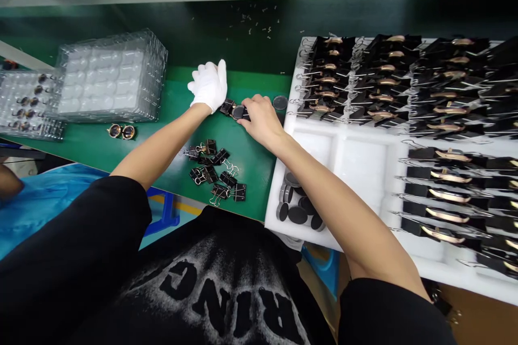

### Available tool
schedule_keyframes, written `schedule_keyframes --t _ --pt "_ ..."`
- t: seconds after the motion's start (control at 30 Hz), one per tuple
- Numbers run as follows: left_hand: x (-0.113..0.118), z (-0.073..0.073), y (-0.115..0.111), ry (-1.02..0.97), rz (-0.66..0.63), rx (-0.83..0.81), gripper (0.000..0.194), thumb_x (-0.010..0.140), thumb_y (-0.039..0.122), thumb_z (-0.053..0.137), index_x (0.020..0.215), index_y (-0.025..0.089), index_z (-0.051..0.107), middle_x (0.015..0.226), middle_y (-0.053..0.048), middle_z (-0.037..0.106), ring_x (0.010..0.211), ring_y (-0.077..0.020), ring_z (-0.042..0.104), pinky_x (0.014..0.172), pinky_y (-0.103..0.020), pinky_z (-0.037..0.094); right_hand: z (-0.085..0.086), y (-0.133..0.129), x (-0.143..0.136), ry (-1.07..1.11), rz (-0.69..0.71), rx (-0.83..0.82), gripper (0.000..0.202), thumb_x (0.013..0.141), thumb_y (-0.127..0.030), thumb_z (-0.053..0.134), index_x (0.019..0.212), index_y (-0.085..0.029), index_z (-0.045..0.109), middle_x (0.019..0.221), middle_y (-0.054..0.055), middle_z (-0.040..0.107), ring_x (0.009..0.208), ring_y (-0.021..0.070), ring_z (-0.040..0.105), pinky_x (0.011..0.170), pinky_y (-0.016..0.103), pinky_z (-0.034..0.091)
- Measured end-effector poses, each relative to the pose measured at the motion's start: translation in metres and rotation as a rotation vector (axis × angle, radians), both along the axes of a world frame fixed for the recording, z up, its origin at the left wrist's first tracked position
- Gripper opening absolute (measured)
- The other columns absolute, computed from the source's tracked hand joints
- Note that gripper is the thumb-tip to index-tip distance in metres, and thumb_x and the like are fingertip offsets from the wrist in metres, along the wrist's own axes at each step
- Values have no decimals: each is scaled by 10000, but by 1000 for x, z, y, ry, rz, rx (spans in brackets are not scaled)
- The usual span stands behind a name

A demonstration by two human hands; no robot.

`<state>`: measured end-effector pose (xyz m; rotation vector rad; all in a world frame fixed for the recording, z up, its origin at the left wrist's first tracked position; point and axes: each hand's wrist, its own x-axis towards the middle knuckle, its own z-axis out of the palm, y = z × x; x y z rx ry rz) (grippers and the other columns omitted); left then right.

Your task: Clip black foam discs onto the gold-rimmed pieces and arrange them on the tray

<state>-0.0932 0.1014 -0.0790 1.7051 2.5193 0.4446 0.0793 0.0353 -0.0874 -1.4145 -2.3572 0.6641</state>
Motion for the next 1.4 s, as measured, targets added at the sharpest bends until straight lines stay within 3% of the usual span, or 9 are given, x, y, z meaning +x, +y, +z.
schedule_keyframes --t 0.27,0.5,0.93,1.1,1.23,1.33,1.4 --pt "0 -2 1 34 1 -2 517 1124 497 321 1247 139 672 1303 -184 645 1305 -386 584 1086 -594 464 0 0 -7 25 7 62 343 916 -245 778 1227 -113 720 1179 196 673 1152 405 611 1018 572 507" --pt "-2 -7 3 -32 0 43 511 1104 552 346 1209 181 681 1326 -182 653 1293 -387 571 1077 -573 449 -5 -1 -9 24 14 129 266 933 -240 751 1166 -119 710 1153 191 652 1150 409 600 1002 605 525" --pt "0 2 0 -90 -5 8 566 1093 564 302 1254 170 674 1393 -221 629 1315 -429 544 1066 -638 430 -8 0 -14 17 -10 97 271 938 -235 739 1183 -128 701 1195 195 647 1180 406 582 1045 608 491" --pt "2 1 0 -57 2 -15 550 1101 548 277 1266 196 665 1409 -194 636 1327 -399 544 1092 -608 429 -7 -2 -15 15 -29 61 295 946 -232 728 1213 -112 684 1220 206 644 1192 391 576 1066 571 485" --pt "2 0 -3 -103 -18 24 545 1091 541 297 1259 170 660 1410 -239 621 1355 -437 514 1120 -668 375 -4 -2 -16 98 -37 -24 319 927 -212 735 1231 -136 678 1266 203 629 1247 387 546 1122 579 437" --pt "-1 8 -7 -223 -82 50 504 1076 526 349 1219 158 663 1415 -264 607 1405 -455 478 1160 -706 306 3 0 -17 235 -57 -141 347 871 -172 755 1211 -156 686 1284 193 639 1290 388 526 1164 611 394" --pt "-6 20 -10 -311 -152 39 465 1075 502 359 1150 170 677 1367 -245 649 1382 -413 531 1165 -653 348 10 2 -16 291 -63 -188 332 848 -168 764 1175 -151 709 1241 185 673 1267 379 552 1167 622 394"
